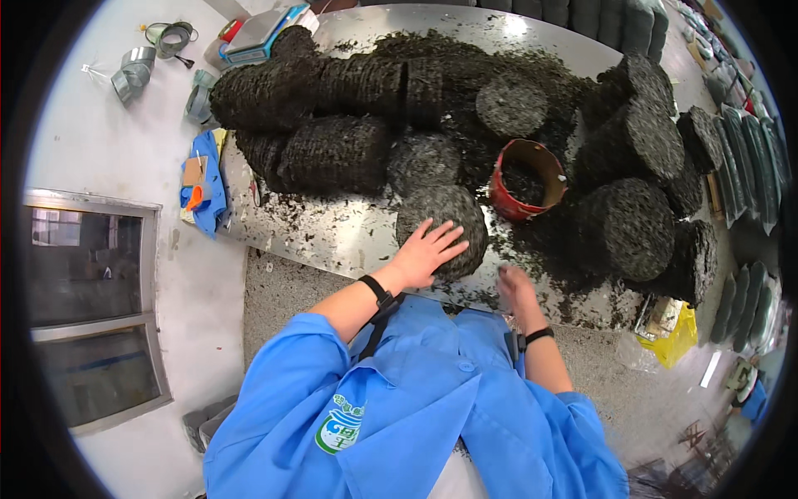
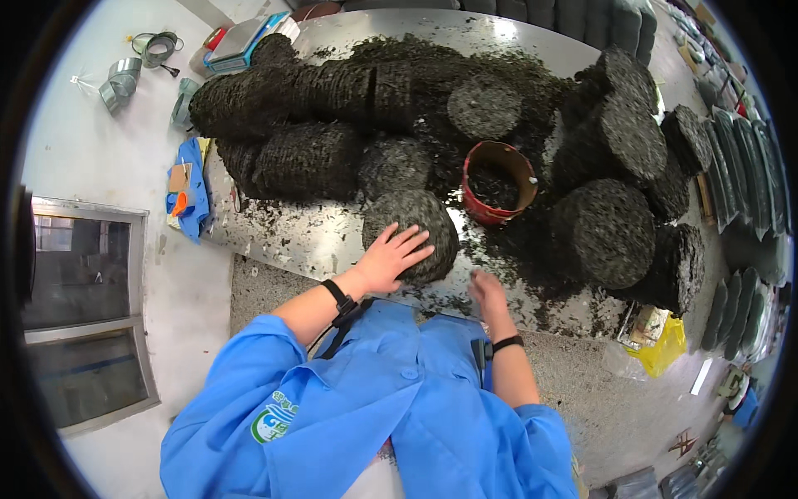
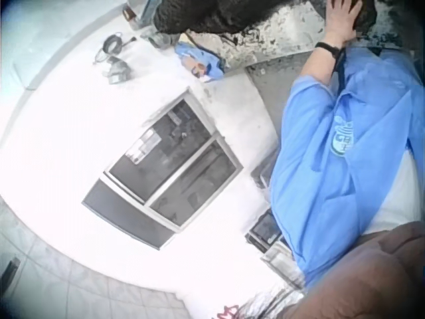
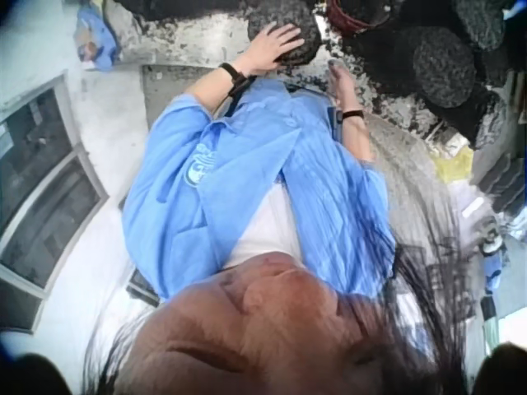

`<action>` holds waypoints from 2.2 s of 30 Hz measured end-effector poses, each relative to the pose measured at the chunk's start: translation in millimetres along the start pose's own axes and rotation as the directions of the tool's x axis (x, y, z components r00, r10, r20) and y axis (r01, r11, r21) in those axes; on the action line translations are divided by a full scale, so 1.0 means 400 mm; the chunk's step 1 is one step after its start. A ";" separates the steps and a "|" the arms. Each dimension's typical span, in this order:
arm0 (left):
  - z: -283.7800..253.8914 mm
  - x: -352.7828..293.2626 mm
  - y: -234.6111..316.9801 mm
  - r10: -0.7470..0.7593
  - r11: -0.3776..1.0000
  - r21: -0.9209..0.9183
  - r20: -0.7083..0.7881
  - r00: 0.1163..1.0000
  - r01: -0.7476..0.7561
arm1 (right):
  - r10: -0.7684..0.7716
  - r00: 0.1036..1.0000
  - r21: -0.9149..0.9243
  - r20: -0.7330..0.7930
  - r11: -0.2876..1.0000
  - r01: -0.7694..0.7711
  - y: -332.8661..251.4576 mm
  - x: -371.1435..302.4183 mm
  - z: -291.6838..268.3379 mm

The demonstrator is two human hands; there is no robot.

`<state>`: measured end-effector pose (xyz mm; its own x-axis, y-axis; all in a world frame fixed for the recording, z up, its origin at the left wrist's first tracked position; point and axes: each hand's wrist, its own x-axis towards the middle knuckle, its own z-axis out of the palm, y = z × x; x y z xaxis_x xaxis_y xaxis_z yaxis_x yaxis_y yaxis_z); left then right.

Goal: Inspecting and organizing compressed tea cakes on a table.

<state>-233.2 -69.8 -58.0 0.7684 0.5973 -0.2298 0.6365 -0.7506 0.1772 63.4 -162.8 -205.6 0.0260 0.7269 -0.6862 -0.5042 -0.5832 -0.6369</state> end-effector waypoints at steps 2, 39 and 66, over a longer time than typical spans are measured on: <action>-0.002 -0.089 -0.039 0.034 0.999 -0.034 0.008 0.999 -0.033 | -0.016 0.999 -0.210 -0.043 0.978 0.006 -0.074 0.014 0.122; 0.074 -0.147 -0.193 -0.358 0.909 -0.288 -0.162 0.920 0.303 | -0.470 0.846 0.126 -0.252 0.851 0.510 -0.135 -0.311 0.438; -0.159 0.024 0.002 0.063 0.835 -0.416 -0.578 0.814 -0.360 | -0.281 0.960 0.520 -0.014 0.818 0.247 -0.123 -0.322 0.416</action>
<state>-220.9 -46.7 0.9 0.7040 0.6019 0.3769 0.2828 -0.7245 0.6286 -58.9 -167.4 -27.4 0.1788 0.8562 -0.4847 -0.8547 -0.1088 -0.5076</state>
